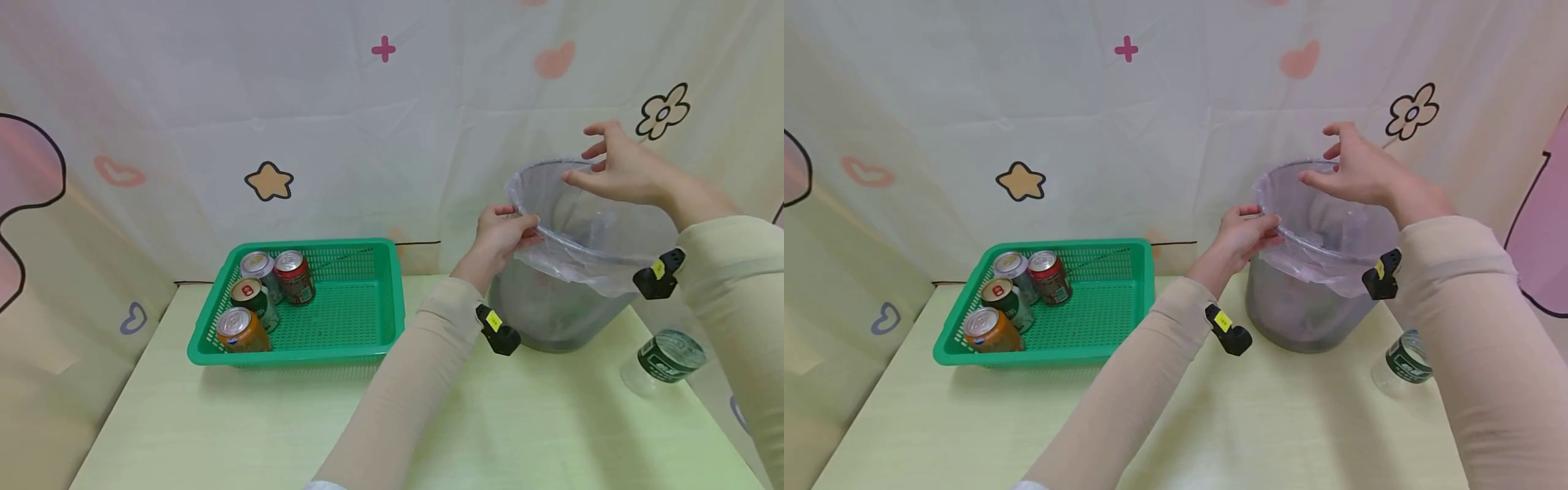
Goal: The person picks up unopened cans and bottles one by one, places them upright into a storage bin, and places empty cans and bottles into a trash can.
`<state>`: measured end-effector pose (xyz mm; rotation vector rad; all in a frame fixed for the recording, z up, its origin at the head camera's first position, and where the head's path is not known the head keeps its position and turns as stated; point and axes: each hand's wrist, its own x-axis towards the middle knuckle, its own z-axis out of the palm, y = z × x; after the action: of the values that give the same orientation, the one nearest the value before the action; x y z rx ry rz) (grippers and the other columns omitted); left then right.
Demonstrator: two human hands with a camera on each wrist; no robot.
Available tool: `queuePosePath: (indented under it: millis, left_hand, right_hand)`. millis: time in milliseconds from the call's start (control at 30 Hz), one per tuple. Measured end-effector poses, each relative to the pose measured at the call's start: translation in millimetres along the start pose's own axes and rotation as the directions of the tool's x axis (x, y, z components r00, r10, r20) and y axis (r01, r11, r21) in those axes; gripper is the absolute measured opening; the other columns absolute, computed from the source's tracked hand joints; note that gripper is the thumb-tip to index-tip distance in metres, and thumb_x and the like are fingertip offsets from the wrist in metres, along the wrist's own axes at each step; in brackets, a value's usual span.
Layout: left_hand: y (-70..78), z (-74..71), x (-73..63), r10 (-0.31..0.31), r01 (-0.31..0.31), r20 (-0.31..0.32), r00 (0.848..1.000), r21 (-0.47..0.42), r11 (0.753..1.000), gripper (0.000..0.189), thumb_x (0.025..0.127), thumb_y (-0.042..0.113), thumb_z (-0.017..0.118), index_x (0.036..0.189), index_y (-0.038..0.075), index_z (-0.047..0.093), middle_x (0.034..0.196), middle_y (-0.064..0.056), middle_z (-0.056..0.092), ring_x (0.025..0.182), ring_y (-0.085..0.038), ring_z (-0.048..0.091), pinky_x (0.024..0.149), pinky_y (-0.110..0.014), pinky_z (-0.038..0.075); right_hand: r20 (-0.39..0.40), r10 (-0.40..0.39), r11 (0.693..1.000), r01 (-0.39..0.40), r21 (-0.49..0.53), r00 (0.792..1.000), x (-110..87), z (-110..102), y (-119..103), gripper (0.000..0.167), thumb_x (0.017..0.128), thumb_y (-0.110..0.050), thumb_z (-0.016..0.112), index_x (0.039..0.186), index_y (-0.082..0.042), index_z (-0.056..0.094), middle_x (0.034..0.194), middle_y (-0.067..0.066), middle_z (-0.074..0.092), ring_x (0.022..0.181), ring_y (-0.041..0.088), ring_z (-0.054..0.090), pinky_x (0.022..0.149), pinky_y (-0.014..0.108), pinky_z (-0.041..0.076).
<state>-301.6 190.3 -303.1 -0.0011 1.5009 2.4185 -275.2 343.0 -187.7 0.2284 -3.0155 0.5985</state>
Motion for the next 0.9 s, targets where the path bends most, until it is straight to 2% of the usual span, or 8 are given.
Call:
queuePosePath:
  millis: [500, 900]
  left_hand:
    - [-0.8, -0.3, 0.3, -0.008, 0.008, -0.006, 1.000, 0.005, 1.000, 0.033, 0.078, -0.007, 0.066, 0.097, 0.008, 0.044, 0.073, -0.007, 0.057, 0.055, -0.014, 0.056, 0.064, -0.033, 0.056]
    - [1.1, 0.0, 1.0, -0.006, 0.006, 0.004, 1.000, -0.012, 1.000, 0.033, 0.078, -0.008, 0.066, 0.097, 0.008, 0.043, 0.074, -0.008, 0.058, 0.055, -0.014, 0.056, 0.064, -0.033, 0.056]
  right_hand:
    - [0.039, -0.058, 0.997, 0.060, -0.054, 0.998, -10.9, -2, 10, 0.066, 0.094, -0.034, 0.049, 0.142, -0.002, 0.019, 0.128, 0.032, 0.042, 0.114, 0.049, 0.043, 0.089, 0.062, 0.036]
    - [0.006, -0.132, 0.990, 0.132, -0.046, 0.991, -20.4, -2, 15, 0.057, 0.095, -0.028, 0.047, 0.140, -0.001, 0.028, 0.126, 0.030, 0.046, 0.113, 0.046, 0.045, 0.088, 0.060, 0.038]
